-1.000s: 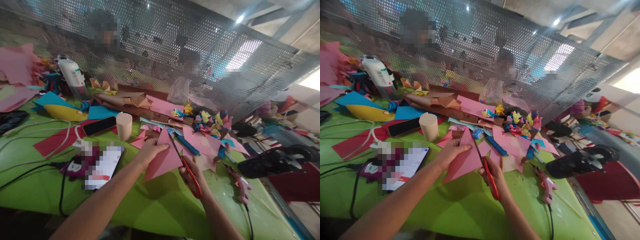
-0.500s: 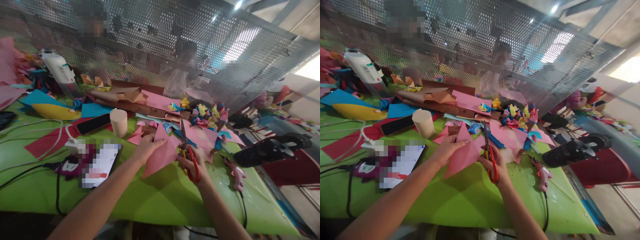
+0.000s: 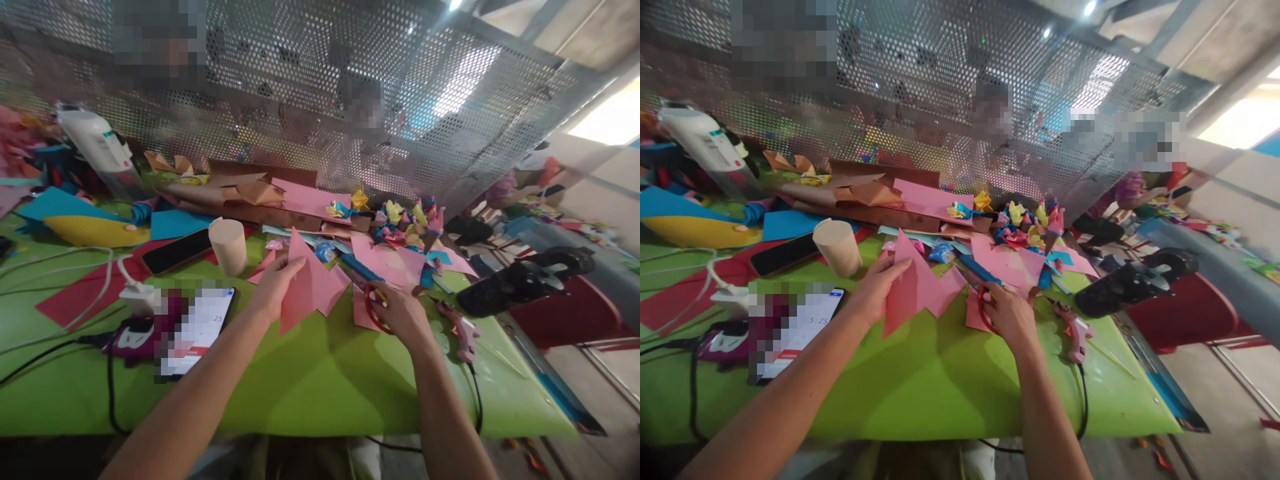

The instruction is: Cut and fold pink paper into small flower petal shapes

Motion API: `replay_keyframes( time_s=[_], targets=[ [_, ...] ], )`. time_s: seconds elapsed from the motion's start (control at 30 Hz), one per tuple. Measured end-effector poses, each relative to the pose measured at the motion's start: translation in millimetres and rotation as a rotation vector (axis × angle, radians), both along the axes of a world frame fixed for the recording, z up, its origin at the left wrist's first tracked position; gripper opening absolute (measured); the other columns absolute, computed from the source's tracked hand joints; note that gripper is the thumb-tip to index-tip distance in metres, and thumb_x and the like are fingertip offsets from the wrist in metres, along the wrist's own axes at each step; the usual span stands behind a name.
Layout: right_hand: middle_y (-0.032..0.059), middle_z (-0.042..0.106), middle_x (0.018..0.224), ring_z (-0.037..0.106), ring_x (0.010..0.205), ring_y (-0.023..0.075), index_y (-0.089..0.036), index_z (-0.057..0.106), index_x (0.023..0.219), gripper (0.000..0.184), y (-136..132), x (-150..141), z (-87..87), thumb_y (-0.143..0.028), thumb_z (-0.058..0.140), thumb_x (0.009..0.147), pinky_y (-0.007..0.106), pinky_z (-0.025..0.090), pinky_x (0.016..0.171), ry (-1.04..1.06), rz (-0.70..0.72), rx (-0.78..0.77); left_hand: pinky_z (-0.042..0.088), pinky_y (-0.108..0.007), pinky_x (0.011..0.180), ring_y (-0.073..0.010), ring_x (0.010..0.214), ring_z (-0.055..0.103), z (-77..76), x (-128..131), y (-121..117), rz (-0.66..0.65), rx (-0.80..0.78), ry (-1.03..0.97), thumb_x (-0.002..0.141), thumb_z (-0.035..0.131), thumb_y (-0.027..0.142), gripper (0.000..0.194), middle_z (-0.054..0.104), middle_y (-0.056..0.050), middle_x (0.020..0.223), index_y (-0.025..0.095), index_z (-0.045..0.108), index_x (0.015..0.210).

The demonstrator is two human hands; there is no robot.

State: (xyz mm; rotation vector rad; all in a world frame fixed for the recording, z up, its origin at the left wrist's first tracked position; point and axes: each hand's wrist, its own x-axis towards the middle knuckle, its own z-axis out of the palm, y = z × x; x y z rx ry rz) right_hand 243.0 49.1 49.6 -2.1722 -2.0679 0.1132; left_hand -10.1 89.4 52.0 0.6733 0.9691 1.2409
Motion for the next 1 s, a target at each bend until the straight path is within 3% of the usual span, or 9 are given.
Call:
replay_keyframes(
  time_s=[0.13,0.27,0.37,0.5,0.57,0.63,0.73,0.87,1.0],
  targets=[
    [0.0102,0.075,0.097,0.069,0.084,0.0283,-0.026,0.069,0.117,0.035,-3.3,1.0,7.1,-0.040,0.052,0.090,0.032,0.043,0.064,0.045,-0.101,0.084,0.048,-0.029,0.066,-0.0166,0.064,0.064,-1.5,4.6,-3.1,-0.035,-0.006,-0.028,0.058,0.082,0.038,0.034,0.071,-0.001,0.072,0.018,0.069,0.082],
    [0.0092,0.074,0.099,0.066,0.090,0.0253,-0.021,0.073,0.103,0.039,-6.2,-16.1,4.9,-0.050,0.049,0.090,0.032,0.047,0.073,0.600,0.119,0.158,0.048,-0.030,0.074,-0.0191,0.077,0.066,-2.0,12.0,-8.4,-0.075,0.014,0.023,0.059,0.082,0.042,0.036,0.073,-0.003,0.080,0.018,0.071,0.083],
    [0.0048,0.069,0.074,0.060,0.065,0.0180,-0.019,0.073,0.088,0.045,-9.3,-34.3,-3.0,-0.060,0.054,0.085,0.028,0.045,0.060,0.953,0.223,0.005,0.048,-0.030,0.079,-0.0196,0.083,0.066,-3.9,17.6,-11.7,-0.138,0.013,0.047,0.062,0.080,0.045,0.036,0.073,-0.003,0.086,0.020,0.071,0.084],
    [-0.0016,0.054,0.054,0.042,0.049,0.0105,-0.018,0.062,0.063,0.044,-12.1,-47.5,-9.0,-0.060,0.065,0.077,0.023,0.031,0.046,1.080,0.163,-0.038,0.048,-0.029,0.081,-0.0189,0.088,0.064,-7.0,20.9,-14.3,-0.190,0.071,0.128,0.069,0.075,0.049,0.042,0.071,-0.003,0.094,0.020,0.069,0.098],
    [-0.0024,0.052,0.052,0.040,0.048,0.0099,-0.019,0.057,0.059,0.044,-11.6,-48.0,-8.6,-0.059,0.068,0.074,0.023,0.029,0.045,1.112,0.111,0.013,0.048,-0.029,0.082,-0.0175,0.089,0.063,-7.2,21.4,-16.4,-0.182,0.159,0.239,0.072,0.074,0.047,0.054,0.068,-0.004,0.098,0.021,0.062,0.118],
    [-0.0043,0.046,0.049,0.036,0.048,0.0093,-0.020,0.052,0.056,0.046,-10.0,-46.4,-7.6,-0.059,0.070,0.071,0.022,0.026,0.044,1.137,0.064,0.094,0.049,-0.030,0.082,-0.0177,0.090,0.062,-6.1,22.9,-20.0,-0.198,0.266,0.371,0.072,0.075,0.043,0.078,0.065,-0.005,0.105,0.023,0.044,0.140],
    [-0.0064,0.039,0.048,0.029,0.048,0.0083,-0.021,0.046,0.054,0.049,-7.4,-43.6,-7.3,-0.060,0.072,0.068,0.023,0.021,0.044,1.175,0.020,0.182,0.048,-0.037,0.093,-0.0247,0.106,0.060,-4.4,28.4,-27.4,-0.260,0.439,0.579,0.065,0.082,0.035,0.105,0.061,-0.011,0.121,0.024,0.025,0.152],
    [-0.0082,0.034,0.048,0.025,0.048,0.0070,-0.022,0.039,0.053,0.054,-7.3,-42.7,-6.3,-0.059,0.077,0.064,0.023,0.018,0.044,1.262,0.000,0.210,0.037,-0.048,0.107,-0.0330,0.127,0.050,-5.7,35.9,-34.2,-0.274,0.619,0.829,0.068,0.077,0.027,0.088,0.055,-0.014,0.136,0.025,0.037,0.147],
    [-0.0088,0.033,0.047,0.022,0.046,0.0065,-0.022,0.038,0.053,0.053,-10.5,-42.1,-1.3,-0.056,0.077,0.065,0.023,0.018,0.044,1.331,0.027,0.222,0.041,-0.046,0.104,-0.0312,0.121,0.056,-0.4,34.6,-33.9,-0.275,0.550,0.849,0.083,0.061,0.030,0.051,0.063,-0.011,0.127,0.023,0.054,0.132]
  ],
)
